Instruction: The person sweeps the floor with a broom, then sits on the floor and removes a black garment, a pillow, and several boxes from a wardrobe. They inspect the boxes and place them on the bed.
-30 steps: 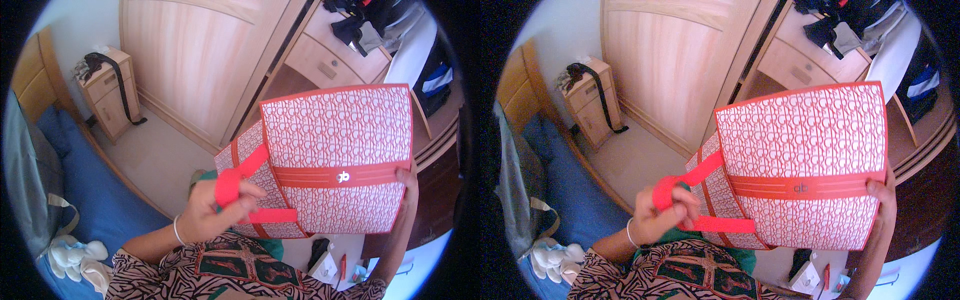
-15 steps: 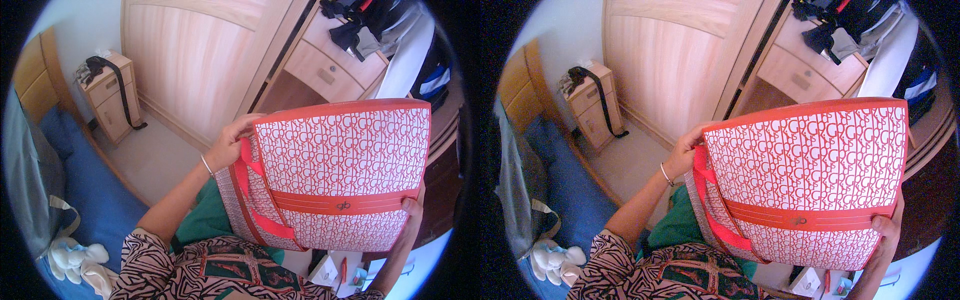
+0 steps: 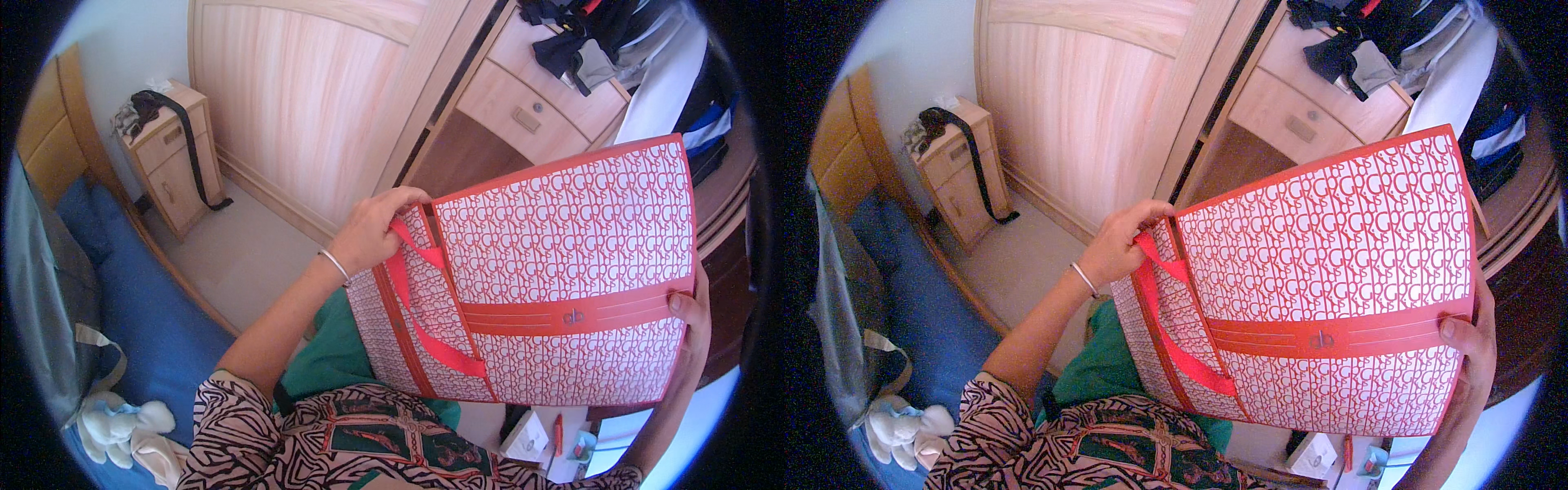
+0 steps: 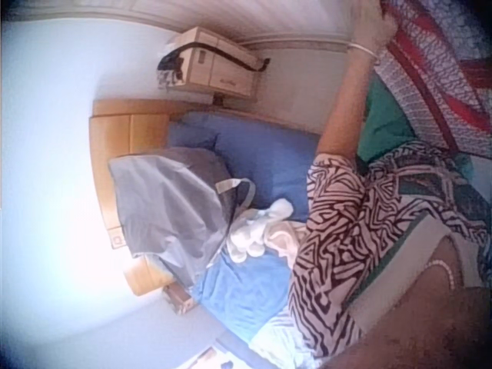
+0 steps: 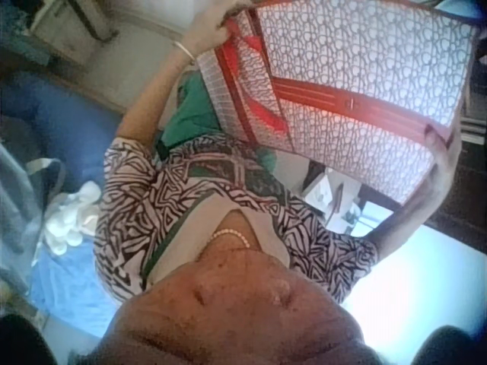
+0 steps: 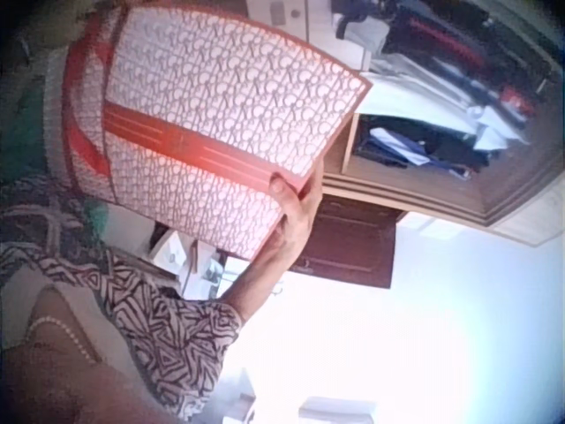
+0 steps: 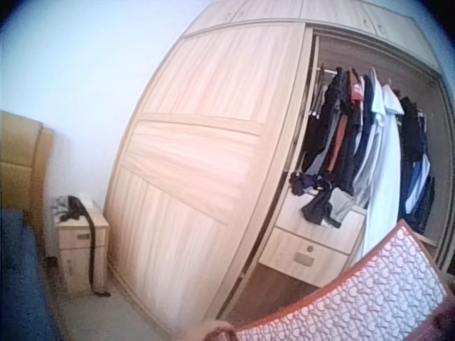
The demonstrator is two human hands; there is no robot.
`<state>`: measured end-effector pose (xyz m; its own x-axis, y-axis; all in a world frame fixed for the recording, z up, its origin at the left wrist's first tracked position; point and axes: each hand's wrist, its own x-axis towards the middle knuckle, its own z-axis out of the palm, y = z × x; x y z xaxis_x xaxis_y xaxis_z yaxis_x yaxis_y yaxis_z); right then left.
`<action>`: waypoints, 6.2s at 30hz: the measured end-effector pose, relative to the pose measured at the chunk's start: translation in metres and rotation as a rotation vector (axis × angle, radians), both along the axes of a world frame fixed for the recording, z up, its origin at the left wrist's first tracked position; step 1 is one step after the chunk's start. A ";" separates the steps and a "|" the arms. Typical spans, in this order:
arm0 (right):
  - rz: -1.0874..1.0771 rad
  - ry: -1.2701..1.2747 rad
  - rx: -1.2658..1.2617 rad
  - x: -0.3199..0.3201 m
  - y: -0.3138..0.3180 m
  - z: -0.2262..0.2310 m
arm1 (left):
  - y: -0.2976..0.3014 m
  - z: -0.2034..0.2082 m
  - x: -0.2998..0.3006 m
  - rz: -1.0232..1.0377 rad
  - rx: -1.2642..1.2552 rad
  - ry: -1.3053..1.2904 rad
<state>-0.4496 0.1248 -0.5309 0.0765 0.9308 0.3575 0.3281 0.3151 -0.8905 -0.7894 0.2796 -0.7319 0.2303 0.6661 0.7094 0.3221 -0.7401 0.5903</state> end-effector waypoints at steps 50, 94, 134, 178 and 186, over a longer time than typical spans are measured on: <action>0.062 -0.537 -0.079 0.009 0.008 0.042 | -0.004 0.023 0.007 0.017 -0.183 -0.038; -0.081 -0.376 0.091 0.086 -0.017 0.021 | 0.079 0.039 0.022 -1.175 -0.994 -0.594; 0.123 -0.189 -0.239 0.003 0.114 0.048 | 0.107 0.004 0.032 -0.723 -0.931 -0.578; 0.180 -0.713 0.290 -0.092 0.070 -0.173 | 0.037 -0.037 -0.034 -0.697 -0.767 -0.619; 0.253 -0.638 0.324 -0.076 0.035 -0.178 | -0.009 0.001 -0.028 -0.600 -0.722 0.025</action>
<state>-0.5258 0.1595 -0.7087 -0.4386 0.7332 0.5196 0.6316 0.6628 -0.4022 -0.8173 0.2709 -0.7305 0.6877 0.7080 0.1610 0.0244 -0.2441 0.9694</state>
